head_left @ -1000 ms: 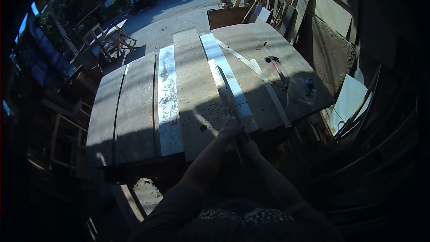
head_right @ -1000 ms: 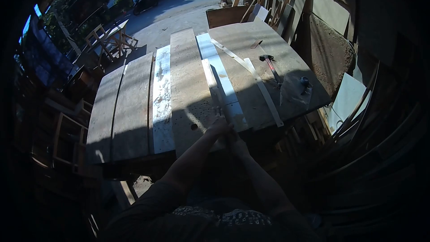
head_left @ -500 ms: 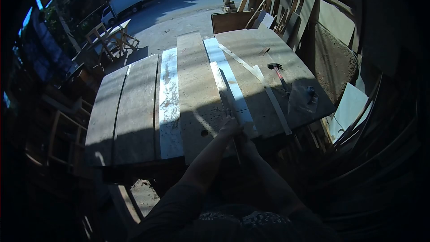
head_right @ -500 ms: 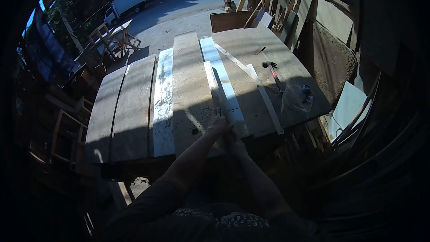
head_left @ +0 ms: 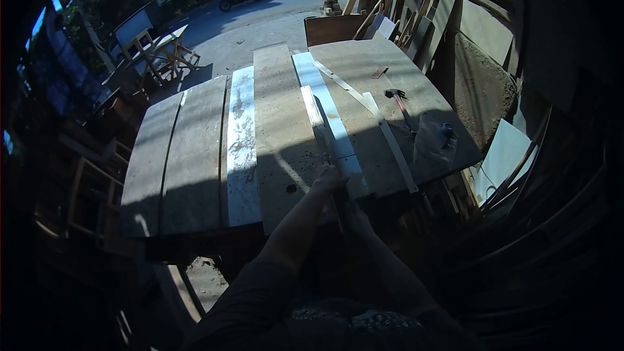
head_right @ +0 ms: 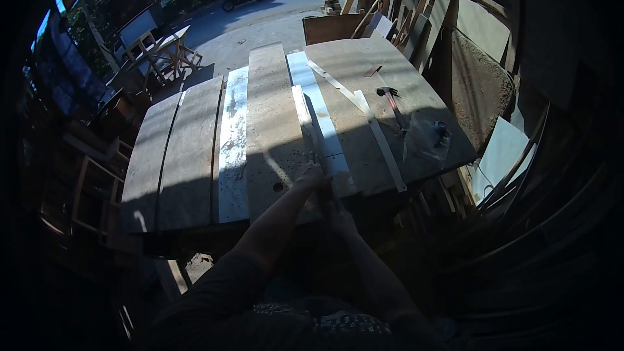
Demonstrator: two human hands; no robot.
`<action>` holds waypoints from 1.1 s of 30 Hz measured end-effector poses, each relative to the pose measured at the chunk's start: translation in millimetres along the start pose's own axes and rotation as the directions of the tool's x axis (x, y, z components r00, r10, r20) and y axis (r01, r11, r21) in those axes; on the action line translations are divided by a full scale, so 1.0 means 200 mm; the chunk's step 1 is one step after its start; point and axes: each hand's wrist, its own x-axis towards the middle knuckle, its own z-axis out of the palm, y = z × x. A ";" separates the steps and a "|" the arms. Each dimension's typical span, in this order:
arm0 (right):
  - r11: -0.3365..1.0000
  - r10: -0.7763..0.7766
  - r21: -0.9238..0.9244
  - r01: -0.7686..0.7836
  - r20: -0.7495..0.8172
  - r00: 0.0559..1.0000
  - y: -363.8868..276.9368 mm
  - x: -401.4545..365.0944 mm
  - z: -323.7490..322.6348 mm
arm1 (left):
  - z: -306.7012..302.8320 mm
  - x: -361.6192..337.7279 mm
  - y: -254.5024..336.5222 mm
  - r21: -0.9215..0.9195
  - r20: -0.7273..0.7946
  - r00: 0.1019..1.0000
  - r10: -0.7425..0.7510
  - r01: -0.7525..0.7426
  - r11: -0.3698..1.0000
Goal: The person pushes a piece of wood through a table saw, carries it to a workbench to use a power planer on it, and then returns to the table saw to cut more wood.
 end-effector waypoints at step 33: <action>0.986 -0.120 -0.124 0.115 -0.030 0.992 0.10 0.19 0.07 | -0.26 -0.09 0.06 -0.093 0.026 0.988 -0.149 0.151 0.984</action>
